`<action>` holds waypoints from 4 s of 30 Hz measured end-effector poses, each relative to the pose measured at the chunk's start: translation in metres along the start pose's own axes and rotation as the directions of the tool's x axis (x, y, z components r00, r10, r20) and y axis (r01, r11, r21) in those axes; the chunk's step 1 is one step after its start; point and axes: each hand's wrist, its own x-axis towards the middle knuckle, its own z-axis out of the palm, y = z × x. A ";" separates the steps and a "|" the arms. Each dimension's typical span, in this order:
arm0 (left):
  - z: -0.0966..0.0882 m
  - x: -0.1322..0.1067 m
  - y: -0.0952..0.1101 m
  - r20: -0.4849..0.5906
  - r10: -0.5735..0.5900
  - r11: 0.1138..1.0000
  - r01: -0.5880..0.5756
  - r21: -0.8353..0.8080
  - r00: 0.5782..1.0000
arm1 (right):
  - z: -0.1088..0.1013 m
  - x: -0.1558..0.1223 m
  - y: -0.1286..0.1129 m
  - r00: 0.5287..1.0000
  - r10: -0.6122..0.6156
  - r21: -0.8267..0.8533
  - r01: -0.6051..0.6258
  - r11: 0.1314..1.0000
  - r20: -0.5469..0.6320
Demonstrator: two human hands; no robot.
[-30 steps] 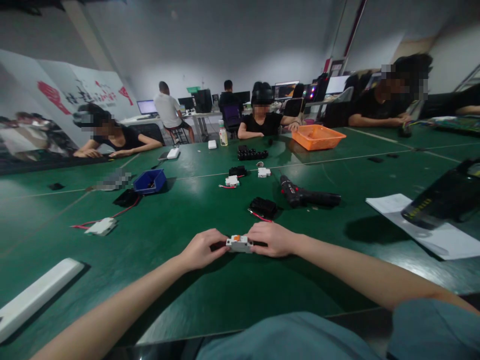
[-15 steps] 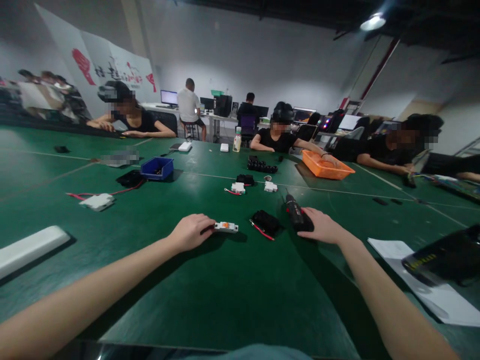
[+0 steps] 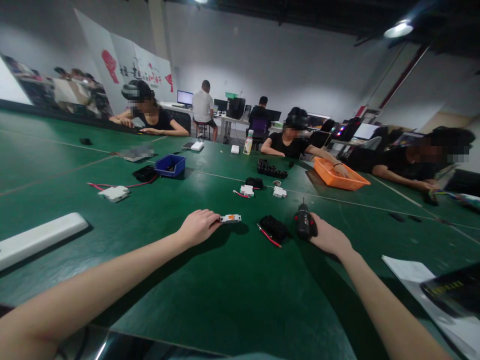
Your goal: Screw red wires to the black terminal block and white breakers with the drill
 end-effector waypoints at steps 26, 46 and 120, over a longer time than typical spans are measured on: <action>-0.008 -0.001 0.022 -0.067 0.209 0.942 -0.183 0.281 0.976 | 0.066 -0.117 -0.131 0.829 -0.446 0.869 -0.457 -0.191 0.338; -0.010 -0.003 0.025 -0.025 0.250 0.918 -0.228 0.325 0.968 | 0.050 -0.125 -0.139 0.889 -0.285 0.913 -0.398 -0.090 0.359; -0.008 -0.003 0.026 0.192 0.031 0.918 0.047 -0.393 0.981 | -0.033 -0.071 -0.033 0.984 -0.108 0.241 0.140 0.960 -0.142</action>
